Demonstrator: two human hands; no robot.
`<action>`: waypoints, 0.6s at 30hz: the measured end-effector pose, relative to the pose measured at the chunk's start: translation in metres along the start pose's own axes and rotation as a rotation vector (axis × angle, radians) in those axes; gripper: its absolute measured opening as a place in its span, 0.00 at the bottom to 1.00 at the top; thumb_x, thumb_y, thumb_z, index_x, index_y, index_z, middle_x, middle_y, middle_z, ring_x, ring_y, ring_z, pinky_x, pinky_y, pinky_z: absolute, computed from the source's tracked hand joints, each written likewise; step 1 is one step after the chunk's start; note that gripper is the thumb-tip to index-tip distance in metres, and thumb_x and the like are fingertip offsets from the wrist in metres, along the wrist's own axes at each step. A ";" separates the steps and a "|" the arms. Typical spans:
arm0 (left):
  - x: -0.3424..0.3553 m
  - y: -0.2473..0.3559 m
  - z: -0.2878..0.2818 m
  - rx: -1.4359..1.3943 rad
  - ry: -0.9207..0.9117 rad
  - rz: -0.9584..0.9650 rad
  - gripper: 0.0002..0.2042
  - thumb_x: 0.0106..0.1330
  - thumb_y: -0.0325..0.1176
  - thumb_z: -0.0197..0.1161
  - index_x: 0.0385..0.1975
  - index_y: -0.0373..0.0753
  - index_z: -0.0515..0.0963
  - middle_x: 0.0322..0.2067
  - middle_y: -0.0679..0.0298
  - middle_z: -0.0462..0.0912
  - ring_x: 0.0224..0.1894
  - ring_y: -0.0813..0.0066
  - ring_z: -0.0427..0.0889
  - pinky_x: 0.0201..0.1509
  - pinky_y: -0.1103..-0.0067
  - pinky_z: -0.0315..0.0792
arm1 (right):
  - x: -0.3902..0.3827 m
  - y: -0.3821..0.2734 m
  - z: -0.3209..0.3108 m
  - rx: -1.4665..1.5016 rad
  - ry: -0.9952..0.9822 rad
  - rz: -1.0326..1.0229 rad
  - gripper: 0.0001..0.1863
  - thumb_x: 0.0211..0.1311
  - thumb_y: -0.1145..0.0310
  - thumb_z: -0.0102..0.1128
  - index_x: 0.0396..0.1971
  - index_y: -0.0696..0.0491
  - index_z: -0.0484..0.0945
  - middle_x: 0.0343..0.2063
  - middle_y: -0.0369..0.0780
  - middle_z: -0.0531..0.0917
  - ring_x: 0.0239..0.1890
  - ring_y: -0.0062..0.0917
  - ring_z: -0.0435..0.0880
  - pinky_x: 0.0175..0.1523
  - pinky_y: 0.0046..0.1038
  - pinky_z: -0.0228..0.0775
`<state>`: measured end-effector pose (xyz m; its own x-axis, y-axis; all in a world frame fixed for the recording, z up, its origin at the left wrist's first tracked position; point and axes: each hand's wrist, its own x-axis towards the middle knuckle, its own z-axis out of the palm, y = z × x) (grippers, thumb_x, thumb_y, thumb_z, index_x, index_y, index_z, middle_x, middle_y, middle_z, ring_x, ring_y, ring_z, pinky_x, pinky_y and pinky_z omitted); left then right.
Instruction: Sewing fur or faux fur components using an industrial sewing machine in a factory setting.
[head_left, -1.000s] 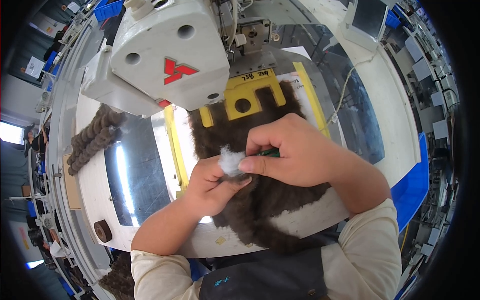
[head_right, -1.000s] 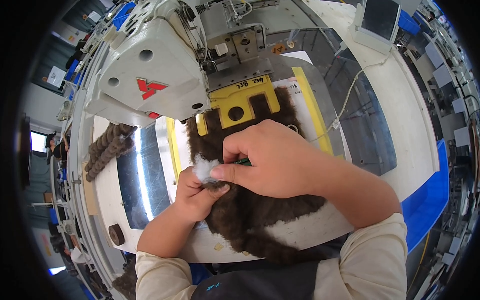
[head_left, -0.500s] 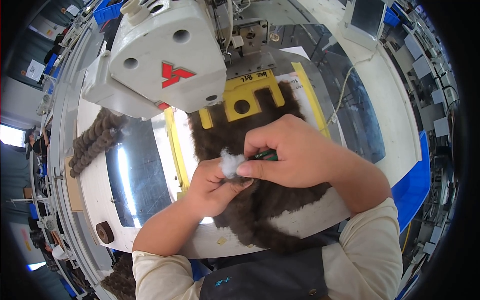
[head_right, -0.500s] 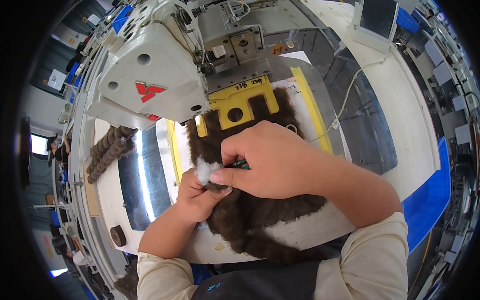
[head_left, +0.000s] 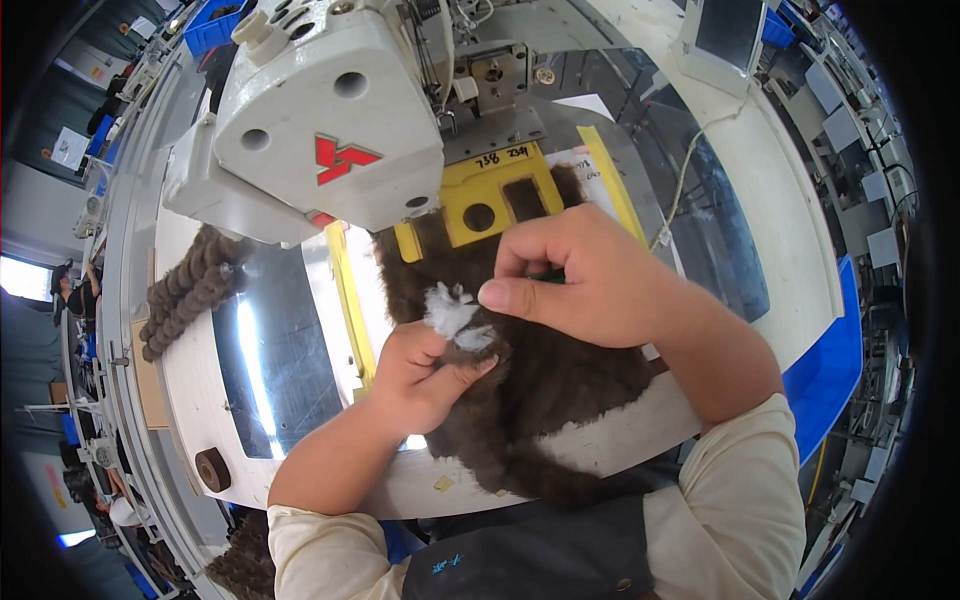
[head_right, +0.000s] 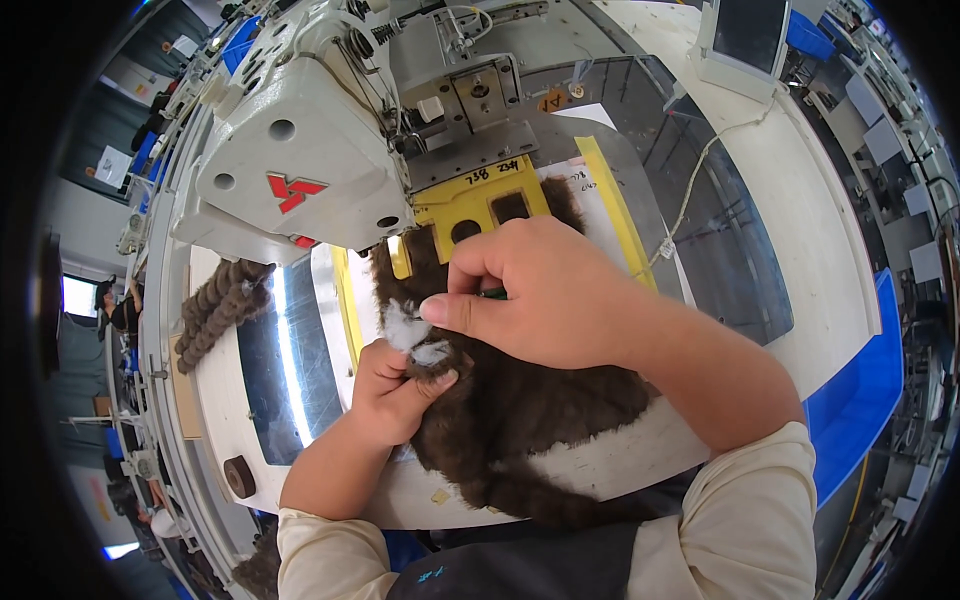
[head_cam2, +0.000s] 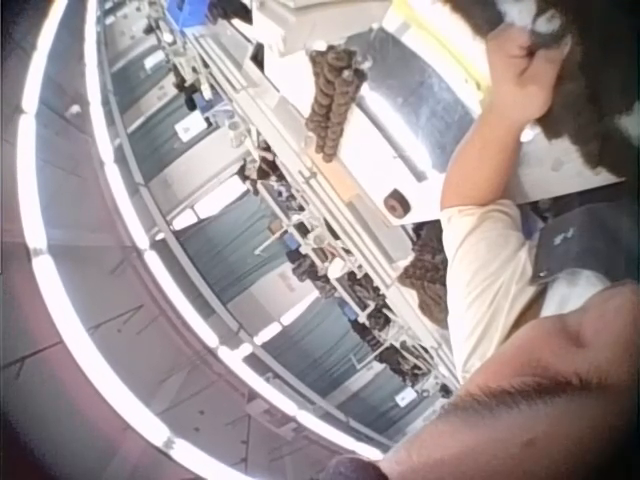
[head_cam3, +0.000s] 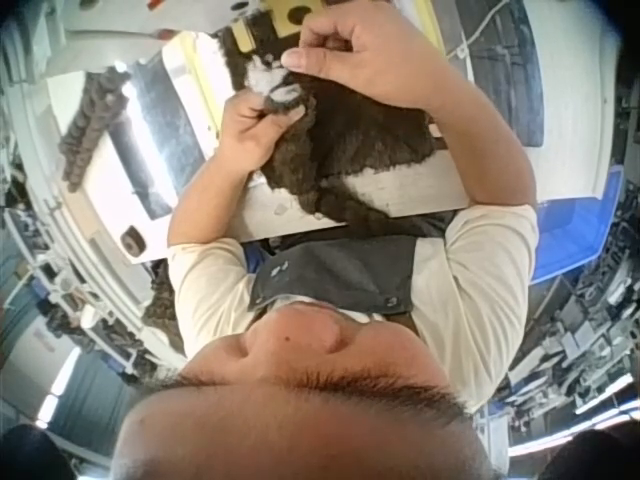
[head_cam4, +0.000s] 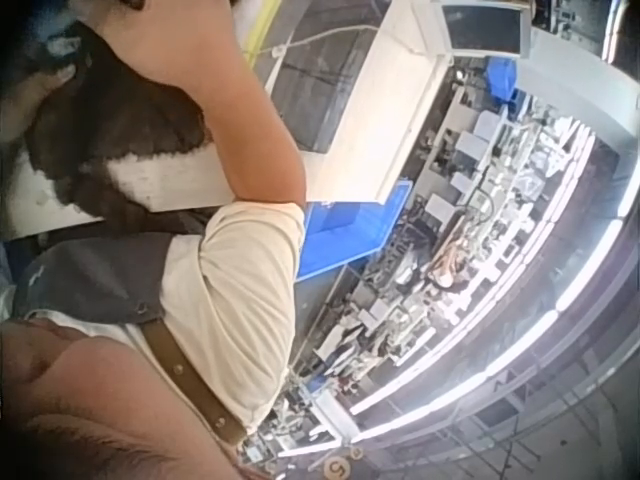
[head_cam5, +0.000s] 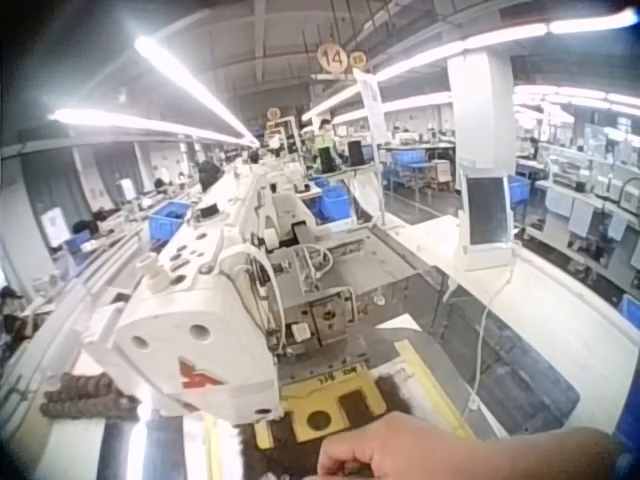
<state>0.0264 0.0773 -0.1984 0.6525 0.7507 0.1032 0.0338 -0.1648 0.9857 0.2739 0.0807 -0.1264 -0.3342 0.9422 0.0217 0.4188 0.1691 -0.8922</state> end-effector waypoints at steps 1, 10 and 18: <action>0.000 0.001 0.002 -0.004 0.031 0.006 0.03 0.66 0.23 0.70 0.32 0.35 0.82 0.26 0.65 0.83 0.28 0.78 0.79 0.34 0.78 0.72 | 0.000 0.000 -0.001 0.020 0.000 -0.018 0.18 0.65 0.54 0.70 0.28 0.56 0.84 0.19 0.44 0.80 0.23 0.35 0.78 0.32 0.35 0.68; 0.001 0.002 0.007 0.026 0.275 -0.214 0.12 0.66 0.24 0.70 0.23 0.34 0.74 0.20 0.67 0.78 0.25 0.82 0.69 0.28 0.77 0.67 | -0.009 -0.015 -0.008 -0.149 -0.080 0.022 0.20 0.65 0.52 0.69 0.29 0.56 0.84 0.22 0.46 0.82 0.27 0.40 0.82 0.34 0.38 0.71; -0.001 0.004 0.008 0.367 0.228 -0.183 0.10 0.66 0.23 0.69 0.24 0.32 0.76 0.21 0.68 0.78 0.27 0.86 0.69 0.28 0.79 0.66 | -0.002 -0.014 0.008 -0.324 -0.081 0.072 0.21 0.67 0.51 0.65 0.30 0.57 0.84 0.24 0.48 0.85 0.32 0.45 0.85 0.39 0.43 0.75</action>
<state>0.0323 0.0705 -0.1956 0.4296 0.9030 -0.0005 0.4247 -0.2015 0.8826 0.2623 0.0746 -0.1177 -0.3547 0.9312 -0.0835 0.6855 0.1983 -0.7005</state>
